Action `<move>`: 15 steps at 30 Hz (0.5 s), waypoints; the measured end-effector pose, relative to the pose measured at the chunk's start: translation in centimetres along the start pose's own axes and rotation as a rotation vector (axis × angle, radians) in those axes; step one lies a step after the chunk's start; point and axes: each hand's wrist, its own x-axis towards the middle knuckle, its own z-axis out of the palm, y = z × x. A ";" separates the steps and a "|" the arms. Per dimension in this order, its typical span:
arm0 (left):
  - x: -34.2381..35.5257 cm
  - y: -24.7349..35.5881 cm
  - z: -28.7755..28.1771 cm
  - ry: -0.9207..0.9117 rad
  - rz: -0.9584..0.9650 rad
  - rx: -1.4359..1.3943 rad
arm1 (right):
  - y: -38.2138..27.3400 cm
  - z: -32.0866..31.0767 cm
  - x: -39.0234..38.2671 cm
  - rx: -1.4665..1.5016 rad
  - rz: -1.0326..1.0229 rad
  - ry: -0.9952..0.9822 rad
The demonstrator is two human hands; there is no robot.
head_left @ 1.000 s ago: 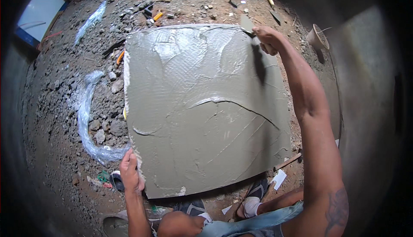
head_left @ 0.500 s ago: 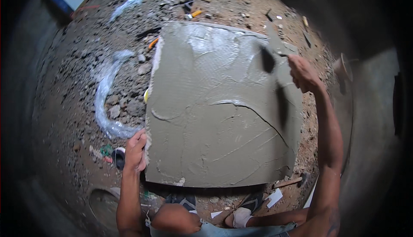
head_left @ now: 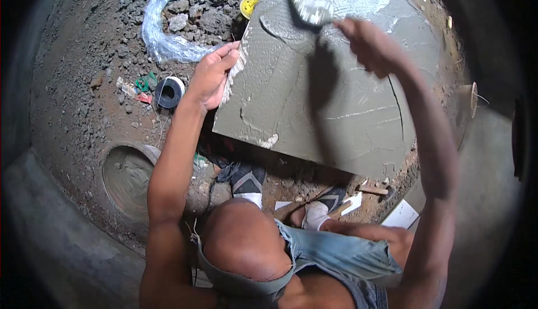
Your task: The person uses an angle grinder to cut a tile, then scoops mortar from a bucket using a trowel and spreads it across the back of the tile.
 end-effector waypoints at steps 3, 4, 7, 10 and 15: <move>0.0 0.2 -0.2 -0.026 0.006 -0.026 | 0.6 7.4 -8.2 -0.310 -0.174 0.022; 0.0 0.3 -0.1 -0.061 -0.011 -0.064 | 0.3 9.2 -11.1 -0.318 -0.360 0.053; 0.0 0.5 -0.1 -0.082 0.005 -0.072 | -0.7 10.8 -17.1 -0.401 -0.099 -0.330; 0.2 0.4 -0.3 -0.157 0.019 -0.080 | -1.8 10.6 -18.1 -0.617 -0.207 -0.197; 0.1 -0.1 -0.7 -0.146 0.013 -0.101 | 0.0 4.4 -10.6 -0.918 -0.327 0.075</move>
